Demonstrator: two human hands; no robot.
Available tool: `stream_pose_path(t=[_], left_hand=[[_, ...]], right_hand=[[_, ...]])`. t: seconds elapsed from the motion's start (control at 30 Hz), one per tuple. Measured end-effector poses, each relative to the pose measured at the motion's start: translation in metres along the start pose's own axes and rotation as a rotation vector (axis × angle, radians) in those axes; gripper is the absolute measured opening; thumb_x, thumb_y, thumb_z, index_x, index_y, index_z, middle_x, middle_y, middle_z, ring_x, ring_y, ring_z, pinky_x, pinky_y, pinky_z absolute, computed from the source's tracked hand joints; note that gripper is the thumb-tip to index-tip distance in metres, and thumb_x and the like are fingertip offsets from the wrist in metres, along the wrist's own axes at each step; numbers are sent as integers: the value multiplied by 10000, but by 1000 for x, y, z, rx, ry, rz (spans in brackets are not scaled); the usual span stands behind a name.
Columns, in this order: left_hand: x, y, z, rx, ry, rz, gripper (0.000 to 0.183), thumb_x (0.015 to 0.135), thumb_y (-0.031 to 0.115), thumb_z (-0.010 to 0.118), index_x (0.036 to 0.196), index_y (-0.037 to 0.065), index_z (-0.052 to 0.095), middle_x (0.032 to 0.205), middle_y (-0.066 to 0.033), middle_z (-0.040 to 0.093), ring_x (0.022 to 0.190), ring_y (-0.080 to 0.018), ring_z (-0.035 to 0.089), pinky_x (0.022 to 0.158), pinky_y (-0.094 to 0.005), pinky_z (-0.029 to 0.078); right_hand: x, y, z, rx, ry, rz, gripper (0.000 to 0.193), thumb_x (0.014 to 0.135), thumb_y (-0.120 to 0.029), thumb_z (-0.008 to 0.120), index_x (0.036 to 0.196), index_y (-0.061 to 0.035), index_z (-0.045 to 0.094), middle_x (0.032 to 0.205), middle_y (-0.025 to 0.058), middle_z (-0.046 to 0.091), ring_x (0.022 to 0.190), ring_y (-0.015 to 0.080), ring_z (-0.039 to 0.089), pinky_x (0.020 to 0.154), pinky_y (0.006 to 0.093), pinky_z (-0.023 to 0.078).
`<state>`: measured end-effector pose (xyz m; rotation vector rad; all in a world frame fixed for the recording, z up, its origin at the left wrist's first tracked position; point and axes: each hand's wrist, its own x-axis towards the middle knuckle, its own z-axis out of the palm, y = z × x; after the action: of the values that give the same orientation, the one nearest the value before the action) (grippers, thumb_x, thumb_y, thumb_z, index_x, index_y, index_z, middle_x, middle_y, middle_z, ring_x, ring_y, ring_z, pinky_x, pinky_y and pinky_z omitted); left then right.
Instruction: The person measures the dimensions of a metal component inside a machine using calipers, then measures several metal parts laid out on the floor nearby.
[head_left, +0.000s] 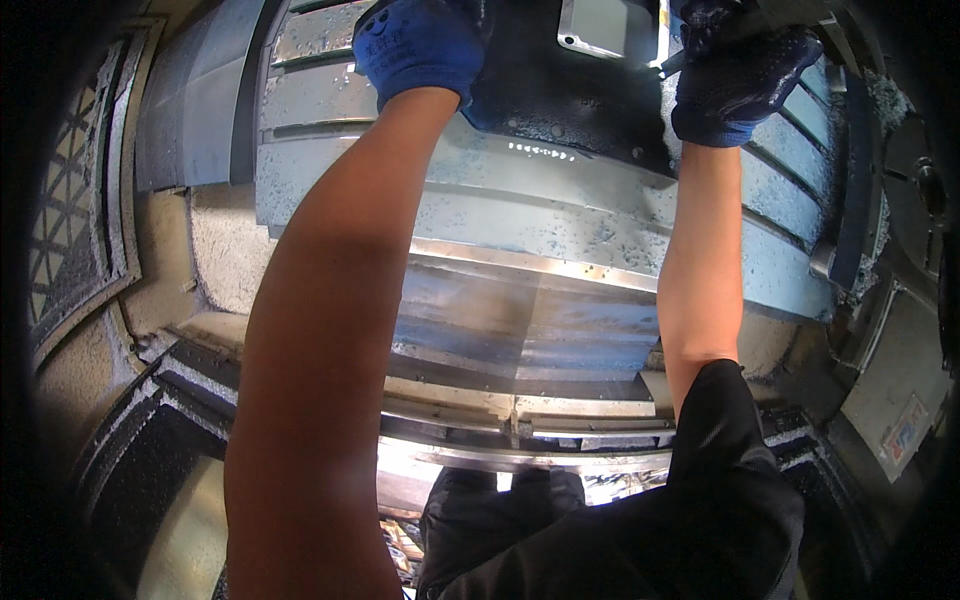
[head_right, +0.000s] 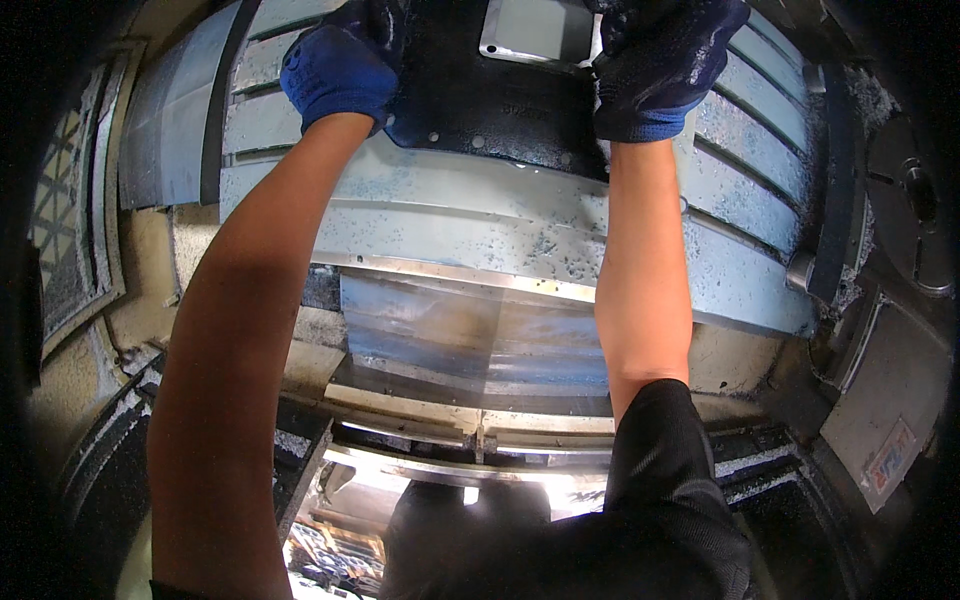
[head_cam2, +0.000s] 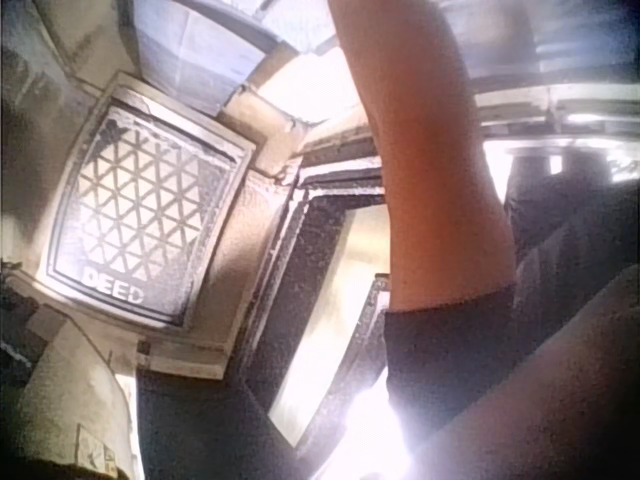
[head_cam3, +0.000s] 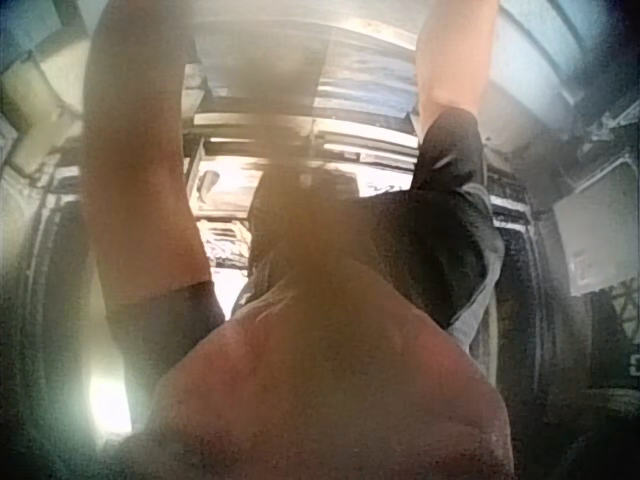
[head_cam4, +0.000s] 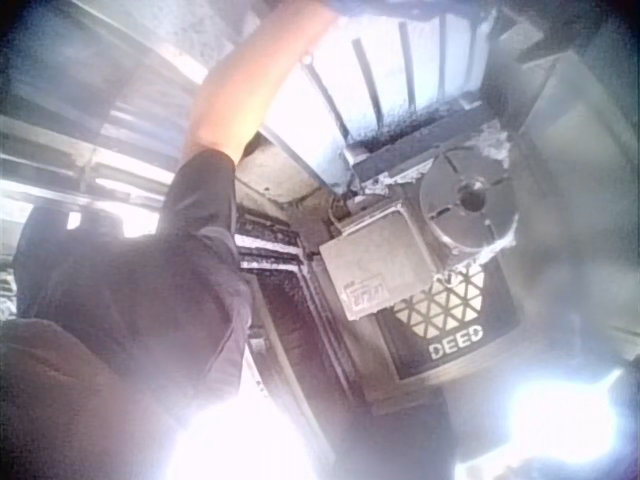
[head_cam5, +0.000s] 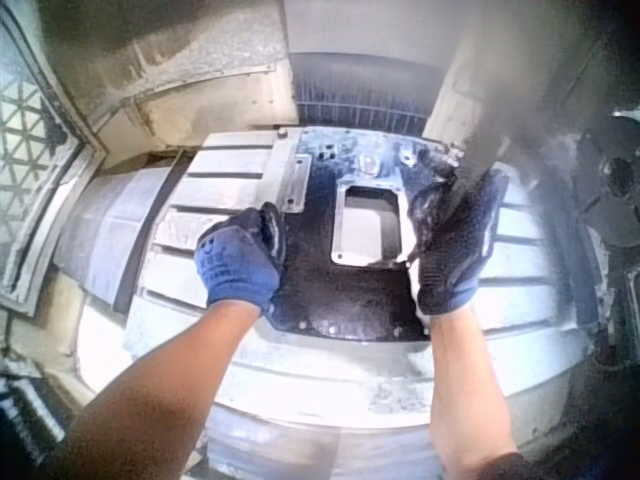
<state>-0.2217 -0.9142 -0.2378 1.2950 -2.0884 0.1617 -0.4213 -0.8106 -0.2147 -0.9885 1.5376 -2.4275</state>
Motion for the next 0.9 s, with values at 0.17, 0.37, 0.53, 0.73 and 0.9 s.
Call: stream_pose_path(t=[0.17, 0.37, 0.53, 0.73, 0.9], left_hand=[[0, 2, 0, -1, 4, -1, 388, 993, 347, 546, 715, 111, 678, 695, -190, 685, 664, -408, 677, 668, -530, 525], [0, 3, -2, -3, -24, -22, 392, 992, 349, 545, 712, 113, 687, 694, -188, 686, 659, -405, 676, 661, -526, 526], [1, 1, -3, -18, 4, -14, 380, 981, 342, 555, 709, 113, 691, 688, -189, 684, 656, -402, 676, 655, -520, 527], [0, 0, 4, 9, 7, 13, 382, 980, 339, 558, 707, 104, 683, 680, -198, 679, 645, -408, 670, 650, -526, 523], [0, 0, 0, 6, -22, 1, 381, 982, 335, 554, 709, 101, 681, 684, -200, 679, 648, -412, 670, 654, -529, 521]], right_hand=[[0, -6, -3, 301, -238, 139, 595, 1117, -499, 393, 1353, 5, 603, 722, -34, 575, 642, 69, 495, 617, 203, 386], [4, 9, -4, -40, -17, -18, 477, 1130, -411, 416, 1248, -3, 635, 714, -29, 562, 640, 66, 469, 562, 241, 372], [5, -11, 23, 253, 283, 227, 470, 1127, -428, 417, 1135, -29, 665, 696, -20, 558, 603, 69, 452, 503, 264, 331], [-6, -1, 5, -1, -10, 95, 556, 1109, -533, 389, 1100, -41, 649, 652, -11, 551, 511, 72, 411, 491, 234, 294], [-12, -6, 1, -129, 8, 12, 539, 1104, -565, 367, 969, -94, 593, 685, 3, 571, 547, 93, 463, 513, 237, 344]])
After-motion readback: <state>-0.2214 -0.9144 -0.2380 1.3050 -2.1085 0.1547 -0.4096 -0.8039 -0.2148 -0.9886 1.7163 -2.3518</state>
